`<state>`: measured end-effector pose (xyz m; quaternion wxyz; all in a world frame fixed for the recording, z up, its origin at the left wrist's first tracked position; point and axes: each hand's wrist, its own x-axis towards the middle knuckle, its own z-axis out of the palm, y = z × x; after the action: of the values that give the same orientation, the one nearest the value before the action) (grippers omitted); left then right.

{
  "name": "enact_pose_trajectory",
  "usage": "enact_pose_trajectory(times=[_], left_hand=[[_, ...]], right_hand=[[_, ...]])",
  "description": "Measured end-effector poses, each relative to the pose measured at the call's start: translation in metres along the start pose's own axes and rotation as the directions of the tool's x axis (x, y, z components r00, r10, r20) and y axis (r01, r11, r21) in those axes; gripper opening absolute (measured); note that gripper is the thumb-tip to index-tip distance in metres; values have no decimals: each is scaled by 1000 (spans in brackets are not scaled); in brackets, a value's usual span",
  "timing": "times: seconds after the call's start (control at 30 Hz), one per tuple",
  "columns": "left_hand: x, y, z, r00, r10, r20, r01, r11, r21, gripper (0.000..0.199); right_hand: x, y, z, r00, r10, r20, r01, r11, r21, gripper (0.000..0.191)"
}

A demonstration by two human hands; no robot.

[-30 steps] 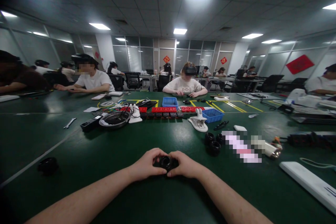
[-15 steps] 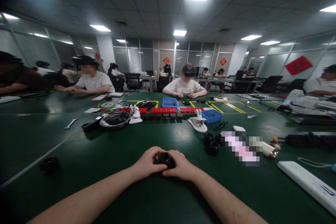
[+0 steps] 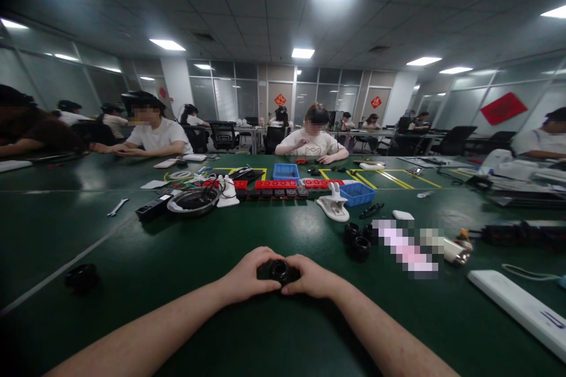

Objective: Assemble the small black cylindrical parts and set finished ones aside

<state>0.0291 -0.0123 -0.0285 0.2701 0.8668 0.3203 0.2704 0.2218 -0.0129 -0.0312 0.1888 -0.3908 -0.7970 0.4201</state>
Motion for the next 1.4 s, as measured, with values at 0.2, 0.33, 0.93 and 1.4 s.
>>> enact_pose_trajectory(times=[0.2,0.33,0.93,1.4], left_hand=[[0,3,2,999,-51,8,51,999,-17,38],[0,3,10,986,-160,-39,159,987,-40,38],[1,-10,4,997,-81,-13,79,994,-71,44],[1,-8,2,997,-67,30,69,996,-64,42]], right_hand=[[2,7,3,998,22,-58,-25,998,-53,39],[5,9,13,984,49,-173,-87,972,-219,39],[1,1,0,996,-92,-14,90,990,-105,42],[0,4,-5,999,-44,29,44,999,-13,31]])
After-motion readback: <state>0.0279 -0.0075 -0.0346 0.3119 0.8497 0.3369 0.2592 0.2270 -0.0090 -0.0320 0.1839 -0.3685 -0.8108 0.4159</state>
